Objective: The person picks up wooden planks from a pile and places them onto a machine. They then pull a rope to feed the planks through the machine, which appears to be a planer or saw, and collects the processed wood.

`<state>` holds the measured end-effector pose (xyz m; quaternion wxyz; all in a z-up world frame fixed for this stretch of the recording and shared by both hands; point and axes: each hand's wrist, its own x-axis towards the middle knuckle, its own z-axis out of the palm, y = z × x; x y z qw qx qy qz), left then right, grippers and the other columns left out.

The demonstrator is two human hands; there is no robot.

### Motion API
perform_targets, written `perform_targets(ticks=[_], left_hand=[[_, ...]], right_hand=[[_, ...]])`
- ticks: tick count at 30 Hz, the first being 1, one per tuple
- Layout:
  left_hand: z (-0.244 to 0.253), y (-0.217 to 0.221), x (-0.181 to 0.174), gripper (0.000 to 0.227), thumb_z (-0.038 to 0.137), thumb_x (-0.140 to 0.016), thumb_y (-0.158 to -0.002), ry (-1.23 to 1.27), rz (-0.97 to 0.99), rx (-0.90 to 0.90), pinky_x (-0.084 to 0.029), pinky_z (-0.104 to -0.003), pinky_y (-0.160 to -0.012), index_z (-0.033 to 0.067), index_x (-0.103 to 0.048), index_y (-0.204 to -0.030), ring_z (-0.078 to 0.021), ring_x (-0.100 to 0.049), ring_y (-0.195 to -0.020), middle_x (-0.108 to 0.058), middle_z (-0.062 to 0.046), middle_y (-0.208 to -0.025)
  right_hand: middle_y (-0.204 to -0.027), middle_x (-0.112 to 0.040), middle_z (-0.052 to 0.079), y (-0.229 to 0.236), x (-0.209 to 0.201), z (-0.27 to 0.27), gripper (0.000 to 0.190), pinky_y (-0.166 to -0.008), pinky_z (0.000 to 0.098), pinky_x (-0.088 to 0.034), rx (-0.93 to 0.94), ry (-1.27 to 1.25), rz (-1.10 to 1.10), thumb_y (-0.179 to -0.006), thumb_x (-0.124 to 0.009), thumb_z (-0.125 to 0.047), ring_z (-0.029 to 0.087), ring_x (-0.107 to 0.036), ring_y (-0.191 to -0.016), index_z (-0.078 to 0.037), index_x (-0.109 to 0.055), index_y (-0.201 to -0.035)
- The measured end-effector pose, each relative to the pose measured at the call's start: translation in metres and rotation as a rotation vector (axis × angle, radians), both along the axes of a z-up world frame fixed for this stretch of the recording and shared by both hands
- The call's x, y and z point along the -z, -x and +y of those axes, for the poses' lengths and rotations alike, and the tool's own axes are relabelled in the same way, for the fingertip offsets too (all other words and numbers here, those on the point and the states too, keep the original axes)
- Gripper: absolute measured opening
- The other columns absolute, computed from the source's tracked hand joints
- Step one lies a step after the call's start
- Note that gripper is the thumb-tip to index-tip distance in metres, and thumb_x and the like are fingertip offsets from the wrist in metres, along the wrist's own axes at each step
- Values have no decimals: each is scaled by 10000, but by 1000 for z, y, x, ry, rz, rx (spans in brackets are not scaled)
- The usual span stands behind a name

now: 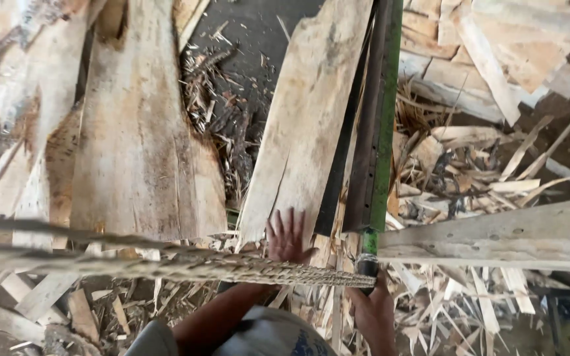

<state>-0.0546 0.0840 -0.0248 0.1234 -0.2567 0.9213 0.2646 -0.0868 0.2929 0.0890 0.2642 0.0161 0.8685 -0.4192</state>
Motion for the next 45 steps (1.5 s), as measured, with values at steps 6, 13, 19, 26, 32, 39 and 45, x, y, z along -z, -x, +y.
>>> perform_targets(ticks=[6,13,19,26,32,39,45], left_hand=[[21,28,52,994,428,-699,-924,237,244,-78,-210,-852,-1071,16,-105,-1607,-610,-132,-1467,-178,-291,-1637],[-8,51,32,614,96,-533,-984,125,210,-154,-570,-590,-777,-78,-284,-1518,-420,-546,-1105,-445,-256,-1360],[-64,36,-60,499,47,-423,-995,199,478,-122,-560,-381,-441,-100,-397,-1471,-213,-568,-538,-648,-189,-831],[-111,-15,-80,479,1,-481,-970,-108,724,-227,-550,-379,-532,44,-610,-1430,-223,-625,-530,-657,-170,-678],[-94,-47,18,517,92,-632,-1013,-813,804,-448,-514,-335,-1035,36,-456,-1495,-176,-625,-1202,-605,-100,-1396],[-107,-66,135,625,145,-560,-1020,-1392,779,-621,-593,-332,-960,23,-371,-1603,-191,-674,-1126,-686,-90,-1315],[-85,-60,111,826,16,-598,-938,-1001,840,-289,-572,-328,-756,78,-220,-1670,-153,-580,-857,-685,-73,-1081]], right_hand=[[-641,-631,133,0,3,1,479,-420,376,-455,66,64,-6,-801,-759,-175,226,-588,-457,-39,-579,-1224],[-702,-666,122,8,21,7,584,-457,397,-504,61,7,18,-772,-828,-191,234,-621,-462,-83,-588,-1293],[-734,-685,109,14,35,17,599,-473,380,-514,10,44,70,-741,-832,-182,227,-644,-488,-89,-586,-1280],[-748,-697,130,13,26,15,620,-478,384,-522,23,26,27,-748,-842,-176,229,-646,-495,-102,-576,-1303],[-746,-699,128,5,-7,4,547,-439,378,-515,48,62,-27,-824,-795,-190,235,-649,-477,-81,-563,-1307],[-700,-683,112,3,-4,4,496,-443,356,-533,6,-6,-42,-861,-770,-190,211,-650,-493,-52,-528,-1271],[-676,-636,93,2,-12,2,447,-416,360,-490,0,113,-32,-829,-731,-144,193,-602,-463,-15,-555,-1220]])
